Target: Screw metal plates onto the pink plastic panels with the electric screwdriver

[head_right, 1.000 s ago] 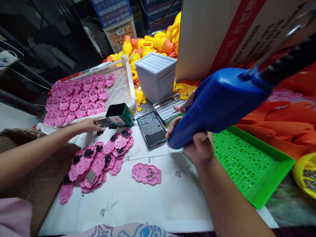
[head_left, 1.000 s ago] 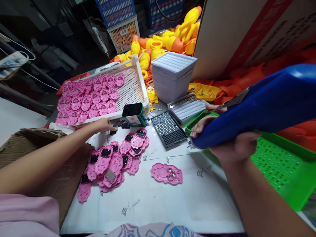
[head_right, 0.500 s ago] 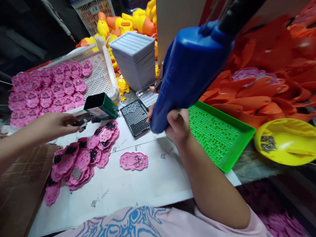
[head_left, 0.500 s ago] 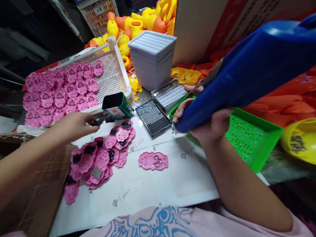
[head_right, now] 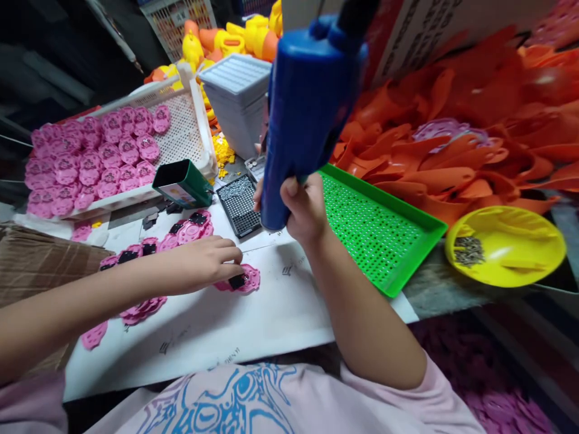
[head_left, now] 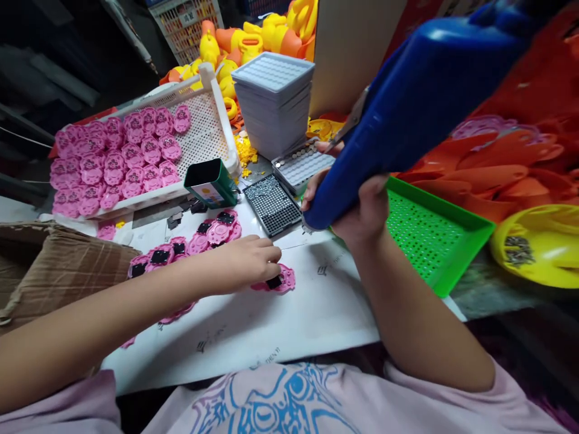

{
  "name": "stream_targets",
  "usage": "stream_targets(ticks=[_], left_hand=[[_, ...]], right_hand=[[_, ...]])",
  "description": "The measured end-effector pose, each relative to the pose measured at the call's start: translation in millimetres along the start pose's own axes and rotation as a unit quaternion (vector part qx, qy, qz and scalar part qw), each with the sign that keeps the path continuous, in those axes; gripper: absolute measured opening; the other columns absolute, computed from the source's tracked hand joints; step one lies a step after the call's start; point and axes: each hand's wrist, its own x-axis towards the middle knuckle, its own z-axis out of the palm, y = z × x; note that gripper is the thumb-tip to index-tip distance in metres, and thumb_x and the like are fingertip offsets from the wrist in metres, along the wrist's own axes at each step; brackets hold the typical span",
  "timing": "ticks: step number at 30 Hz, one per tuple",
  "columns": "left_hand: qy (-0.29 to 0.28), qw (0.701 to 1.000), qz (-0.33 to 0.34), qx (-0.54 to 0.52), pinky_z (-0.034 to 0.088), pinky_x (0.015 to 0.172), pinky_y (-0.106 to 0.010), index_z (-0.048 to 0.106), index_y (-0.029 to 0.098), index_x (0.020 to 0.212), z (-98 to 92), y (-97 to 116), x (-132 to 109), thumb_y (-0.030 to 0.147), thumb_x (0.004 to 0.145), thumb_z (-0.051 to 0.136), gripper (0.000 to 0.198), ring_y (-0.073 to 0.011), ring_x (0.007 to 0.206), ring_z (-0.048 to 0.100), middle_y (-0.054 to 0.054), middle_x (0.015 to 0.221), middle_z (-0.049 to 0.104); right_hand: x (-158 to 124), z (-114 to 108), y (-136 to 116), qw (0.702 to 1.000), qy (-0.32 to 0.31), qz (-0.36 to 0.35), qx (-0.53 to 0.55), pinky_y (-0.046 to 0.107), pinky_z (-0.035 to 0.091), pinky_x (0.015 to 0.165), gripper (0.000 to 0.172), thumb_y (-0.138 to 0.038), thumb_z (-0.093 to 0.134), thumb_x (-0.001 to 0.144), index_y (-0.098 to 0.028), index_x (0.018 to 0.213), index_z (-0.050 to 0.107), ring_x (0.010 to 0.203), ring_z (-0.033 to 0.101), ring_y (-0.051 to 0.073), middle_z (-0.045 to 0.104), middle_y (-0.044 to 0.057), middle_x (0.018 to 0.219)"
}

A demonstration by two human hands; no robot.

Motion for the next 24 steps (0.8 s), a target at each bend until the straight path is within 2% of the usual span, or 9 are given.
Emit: stream_targets(ticks=[2, 5, 9, 11, 15, 19, 24], left_hand=[[0.007, 1.000, 0.018, 0.005, 0.043, 0.073, -0.033, 0.071, 0.018, 0.100, 9.0, -4, 3, 0.008, 0.091, 0.059, 0.017, -0.0211, 0.085, 0.057, -0.008, 0.095, 0.067], [0.029, 0.999, 0.032, -0.006, 0.044, 0.074, -0.033, 0.071, 0.020, 0.103, 16.4, -6, 4, 0.010, 0.090, 0.062, 0.018, -0.0221, 0.087, 0.057, -0.009, 0.099, 0.067], [0.045, 0.998, 0.020, -0.035, 0.045, 0.075, -0.034, 0.068, 0.022, 0.113, 14.9, -4, 2, 0.005, 0.089, 0.058, 0.031, -0.0221, 0.089, 0.058, -0.009, 0.102, 0.067], [0.056, 0.997, -0.016, -0.059, 0.046, 0.077, -0.034, 0.065, 0.020, 0.115, 12.0, -1, -1, 0.001, 0.088, 0.054, 0.035, -0.0218, 0.089, 0.058, -0.009, 0.103, 0.067], [0.137, 0.969, -0.127, -0.161, 0.048, 0.082, -0.035, 0.063, 0.015, 0.103, 15.8, 16, -10, 0.014, 0.091, 0.057, 0.013, -0.0223, 0.094, 0.059, -0.011, 0.104, 0.066], [0.239, 0.929, -0.185, -0.212, 0.050, 0.082, -0.038, 0.063, 0.016, 0.100, 40.3, 38, -14, 0.025, 0.092, 0.060, 0.012, -0.0234, 0.095, 0.060, -0.010, 0.101, 0.066], [0.274, 0.919, -0.194, -0.207, 0.050, 0.081, -0.041, 0.066, 0.017, 0.100, 66.7, 50, -12, 0.022, 0.090, 0.059, 0.013, -0.0245, 0.094, 0.062, -0.011, 0.100, 0.069]], right_hand=[[1, -1, 1, 1.000, 0.000, -0.002, 0.001, 0.031, 0.050, 0.045, 0.055, -0.083, 0.067, 0.057, -0.032, 0.078, 0.070, 0.062, 0.069, 0.017, 0.072, 0.001, 0.073], [1, -3, 3, 1.000, -0.002, -0.003, 0.005, 0.031, 0.049, 0.043, 0.054, -0.082, 0.068, 0.057, -0.032, 0.077, 0.071, 0.057, 0.066, 0.014, 0.074, 0.000, 0.081], [1, -2, 2, 1.000, -0.002, 0.004, 0.022, 0.029, 0.049, 0.042, 0.051, -0.080, 0.071, 0.057, -0.031, 0.074, 0.071, 0.052, 0.061, 0.013, 0.069, -0.001, 0.068], [0, -2, 2, 1.000, 0.002, 0.007, 0.023, 0.028, 0.050, 0.042, 0.051, -0.079, 0.071, 0.057, -0.030, 0.072, 0.071, 0.052, 0.060, 0.013, 0.065, -0.001, 0.061], [-1, -1, 2, 1.000, 0.011, -0.001, 0.000, 0.030, 0.051, 0.044, 0.055, -0.082, 0.068, 0.057, -0.031, 0.079, 0.069, 0.053, 0.059, 0.014, 0.063, 0.000, 0.061], [-3, 1, 1, 1.000, 0.018, 0.007, -0.012, 0.032, 0.050, 0.045, 0.061, -0.083, 0.068, 0.057, -0.033, 0.092, 0.066, 0.052, 0.059, 0.016, 0.062, 0.000, 0.063], [-5, 6, 1, 0.999, 0.052, 0.009, 0.000, 0.031, 0.050, 0.043, 0.069, -0.082, 0.070, 0.055, -0.028, 0.098, 0.063, 0.050, 0.057, 0.015, 0.065, 0.000, 0.070]])
